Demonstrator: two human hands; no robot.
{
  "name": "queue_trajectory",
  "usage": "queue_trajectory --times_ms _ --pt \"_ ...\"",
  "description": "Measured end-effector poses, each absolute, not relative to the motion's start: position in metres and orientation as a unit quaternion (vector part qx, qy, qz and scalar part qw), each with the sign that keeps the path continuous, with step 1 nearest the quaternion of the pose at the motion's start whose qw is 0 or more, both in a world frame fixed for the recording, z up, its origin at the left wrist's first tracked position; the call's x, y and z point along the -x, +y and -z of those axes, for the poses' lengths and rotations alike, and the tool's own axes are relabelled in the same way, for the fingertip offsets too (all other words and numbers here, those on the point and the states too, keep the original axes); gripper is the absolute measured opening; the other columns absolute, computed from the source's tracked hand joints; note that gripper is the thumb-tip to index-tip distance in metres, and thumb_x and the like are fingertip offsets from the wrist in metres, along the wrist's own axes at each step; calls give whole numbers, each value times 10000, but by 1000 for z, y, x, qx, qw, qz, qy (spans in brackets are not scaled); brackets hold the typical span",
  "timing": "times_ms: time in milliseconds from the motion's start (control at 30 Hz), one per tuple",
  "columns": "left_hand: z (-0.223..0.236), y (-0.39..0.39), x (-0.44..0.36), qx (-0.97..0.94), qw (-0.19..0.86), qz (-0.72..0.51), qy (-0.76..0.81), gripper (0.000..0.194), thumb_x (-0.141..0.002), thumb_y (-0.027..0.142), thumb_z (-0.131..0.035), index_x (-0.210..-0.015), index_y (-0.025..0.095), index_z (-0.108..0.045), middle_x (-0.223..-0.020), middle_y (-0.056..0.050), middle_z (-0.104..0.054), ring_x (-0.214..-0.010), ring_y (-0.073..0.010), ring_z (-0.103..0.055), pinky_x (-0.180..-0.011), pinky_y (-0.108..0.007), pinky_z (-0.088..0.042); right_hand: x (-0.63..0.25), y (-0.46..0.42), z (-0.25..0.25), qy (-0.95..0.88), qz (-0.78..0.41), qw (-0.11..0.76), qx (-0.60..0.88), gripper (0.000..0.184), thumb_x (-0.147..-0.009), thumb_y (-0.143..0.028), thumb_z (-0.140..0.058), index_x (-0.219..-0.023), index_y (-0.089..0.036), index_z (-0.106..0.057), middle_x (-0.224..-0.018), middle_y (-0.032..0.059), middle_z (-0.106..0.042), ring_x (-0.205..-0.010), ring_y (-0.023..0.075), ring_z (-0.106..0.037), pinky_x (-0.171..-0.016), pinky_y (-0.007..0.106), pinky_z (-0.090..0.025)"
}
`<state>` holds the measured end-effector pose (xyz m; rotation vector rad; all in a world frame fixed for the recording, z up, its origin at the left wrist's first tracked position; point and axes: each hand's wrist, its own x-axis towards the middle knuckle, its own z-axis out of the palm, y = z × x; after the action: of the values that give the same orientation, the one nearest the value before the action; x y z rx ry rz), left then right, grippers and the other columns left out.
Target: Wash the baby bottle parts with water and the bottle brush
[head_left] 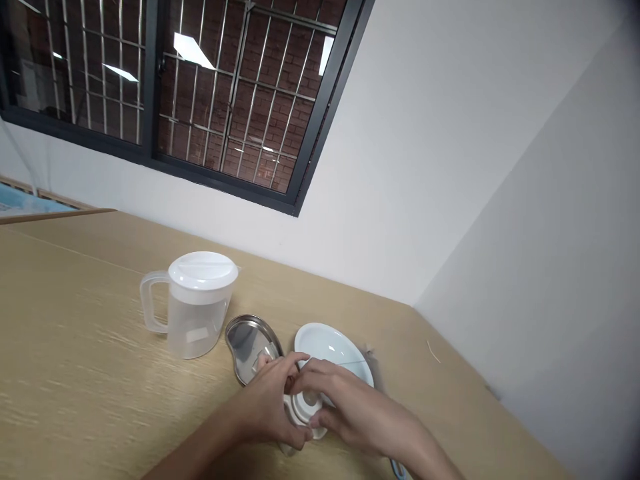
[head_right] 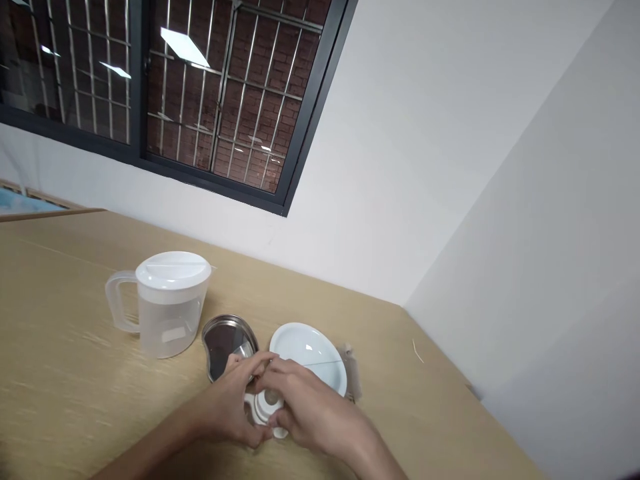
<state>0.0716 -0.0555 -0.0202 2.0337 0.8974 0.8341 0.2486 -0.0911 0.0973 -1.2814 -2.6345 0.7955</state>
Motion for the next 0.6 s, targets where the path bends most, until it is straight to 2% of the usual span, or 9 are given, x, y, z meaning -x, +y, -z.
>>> queue_trajectory --times_ms 200,367,433,600 --pt "28 -51 -71 -785 394 -313 360 1045 -475 348 -825 -1418 258 -382 -1114 -43 -618 -1090 -302 -506 -1027 -442 -378 -250 -85 -99 -900 -233 20 367 485 -758 -17 -590 -1192 -229 -636 -1272 35 -624 -1214 179 -529 -1052 303 -389" --pt "27 -49 -71 -787 393 -320 352 1036 -451 310 -826 -1398 240 -410 -1160 -53 -608 -1104 -294 -520 -1055 -422 -364 -251 -75 -101 -919 -230 -8 319 458 -764 -6 -586 -1168 -211 -655 -1186 47 -660 -1134 171 -583 -957 266 -450" --pt "22 -50 -72 -792 388 -320 347 993 -450 289 -817 -1364 235 -433 -1157 -49 -614 -1088 -290 -529 -1054 -423 -361 -251 -72 -101 -923 -229 -13 308 426 -774 -17 -596 -1146 -211 -667 -1176 43 -667 -1131 170 -591 -944 255 -453" --pt "16 -55 -74 -803 351 -344 337 741 -494 265 -777 -1188 232 -520 -1088 -20 -620 -1008 -254 -538 -1024 -406 -364 -247 -74 -103 -923 -191 -34 332 357 -779 -72 -638 -1104 -216 -673 -1177 31 -677 -1123 185 -607 -919 248 -446"
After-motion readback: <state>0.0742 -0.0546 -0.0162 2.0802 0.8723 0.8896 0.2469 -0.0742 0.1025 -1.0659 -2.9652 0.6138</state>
